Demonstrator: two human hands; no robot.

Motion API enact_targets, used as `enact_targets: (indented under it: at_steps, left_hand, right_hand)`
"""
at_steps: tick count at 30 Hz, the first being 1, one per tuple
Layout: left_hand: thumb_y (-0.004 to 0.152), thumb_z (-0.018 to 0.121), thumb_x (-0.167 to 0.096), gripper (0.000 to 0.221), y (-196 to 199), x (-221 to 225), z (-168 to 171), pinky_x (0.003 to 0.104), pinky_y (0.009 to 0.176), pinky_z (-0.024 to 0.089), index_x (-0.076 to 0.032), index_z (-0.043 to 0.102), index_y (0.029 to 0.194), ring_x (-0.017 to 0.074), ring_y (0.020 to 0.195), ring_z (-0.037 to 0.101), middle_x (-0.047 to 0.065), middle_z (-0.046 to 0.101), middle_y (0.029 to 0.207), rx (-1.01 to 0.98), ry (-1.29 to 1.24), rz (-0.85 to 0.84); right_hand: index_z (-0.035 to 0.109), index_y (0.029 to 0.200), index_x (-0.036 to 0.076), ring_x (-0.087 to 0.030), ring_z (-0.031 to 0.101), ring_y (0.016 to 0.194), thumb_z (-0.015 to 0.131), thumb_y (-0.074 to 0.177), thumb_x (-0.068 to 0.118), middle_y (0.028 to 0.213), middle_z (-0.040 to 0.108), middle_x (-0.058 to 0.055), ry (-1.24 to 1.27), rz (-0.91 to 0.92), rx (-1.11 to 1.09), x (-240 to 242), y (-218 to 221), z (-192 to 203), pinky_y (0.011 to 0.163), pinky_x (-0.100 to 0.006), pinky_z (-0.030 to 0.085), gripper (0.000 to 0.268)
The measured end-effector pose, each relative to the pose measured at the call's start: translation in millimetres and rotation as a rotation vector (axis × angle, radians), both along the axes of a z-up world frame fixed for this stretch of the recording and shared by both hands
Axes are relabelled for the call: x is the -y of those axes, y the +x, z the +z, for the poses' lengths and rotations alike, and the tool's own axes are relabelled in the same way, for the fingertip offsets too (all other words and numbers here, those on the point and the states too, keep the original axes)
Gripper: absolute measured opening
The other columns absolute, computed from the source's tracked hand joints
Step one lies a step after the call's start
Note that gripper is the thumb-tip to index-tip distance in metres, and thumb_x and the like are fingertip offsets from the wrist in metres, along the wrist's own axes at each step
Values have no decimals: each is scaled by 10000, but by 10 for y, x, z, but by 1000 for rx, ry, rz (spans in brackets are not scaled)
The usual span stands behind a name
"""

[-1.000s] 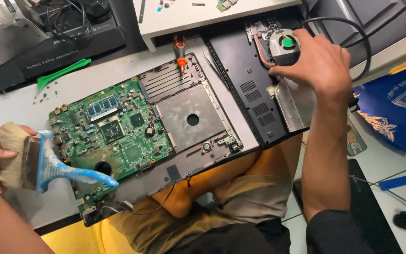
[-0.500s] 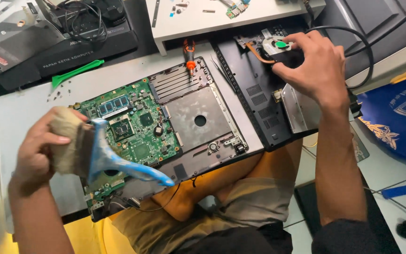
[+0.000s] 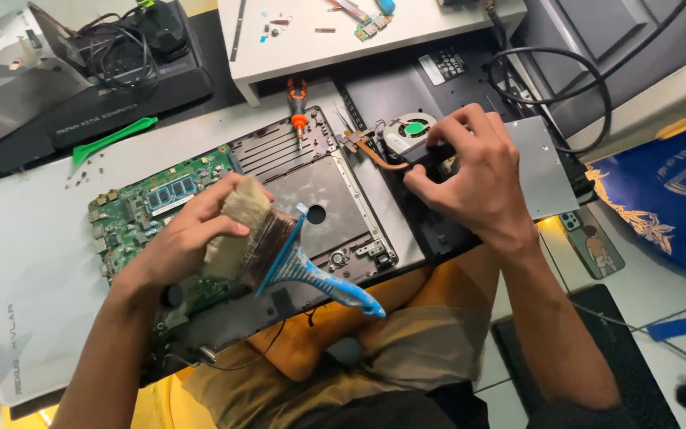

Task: Cleaning a laptop motherboard with a brush and re-installing the cooling fan assembly, including connecting the power cable.

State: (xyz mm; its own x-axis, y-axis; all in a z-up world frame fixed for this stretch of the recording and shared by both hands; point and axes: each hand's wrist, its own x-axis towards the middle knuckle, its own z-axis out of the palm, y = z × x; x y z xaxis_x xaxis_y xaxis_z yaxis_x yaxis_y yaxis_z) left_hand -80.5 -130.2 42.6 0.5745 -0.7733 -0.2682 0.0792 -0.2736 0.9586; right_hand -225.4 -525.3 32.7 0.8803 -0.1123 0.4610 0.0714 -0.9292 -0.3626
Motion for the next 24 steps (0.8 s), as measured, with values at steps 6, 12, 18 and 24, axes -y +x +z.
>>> enact_targets:
  at_steps: [6, 12, 18, 24]
  left_hand:
    - [961, 593, -197, 386, 249, -6, -90, 339, 1056, 515, -149, 725, 1321, 194, 1193, 700, 50, 736, 1303, 205, -65, 6]
    - [996, 517, -171, 376, 496, -143, -219, 347, 695, 648, -100, 671, 1332, 282, 1088, 684, 126, 669, 1278, -34, -253, 36]
    - [911, 589, -106, 448, 973, -237, -642, 284, 927, 475, -53, 730, 1333, 176, 976, 616, 54, 713, 1115, 91, -419, 251]
    - [1025, 540, -172, 301, 861, -315, -705, 280, 662, 472, -57, 658, 1278, 162, 811, 565, 47, 621, 940, 118, -445, 216]
  right_hand:
    - [794, 1112, 124, -283, 649, 1104, 849, 934, 308, 1182, 687, -59, 53, -35, -3, -21, 81, 104, 913, -448, 520, 262]
    - [822, 1224, 22, -317, 637, 1163, 816, 1002, 329, 1256, 660, -161, -52, -54, -8, -19, 186, 240, 915, -467, 538, 379]
    - [896, 1318, 29, -392, 670, 1391, 737, 1074, 235, 1485, 709, -234, -10, 17, -89, -149, 221, 396, 1140, -558, 544, 357]
    - [751, 1484, -119, -487, 597, 1589, 682, 960, -200, 1650, 608, -350, 75, 154, 53, -568, 32, 414, 1385, -576, 536, 535]
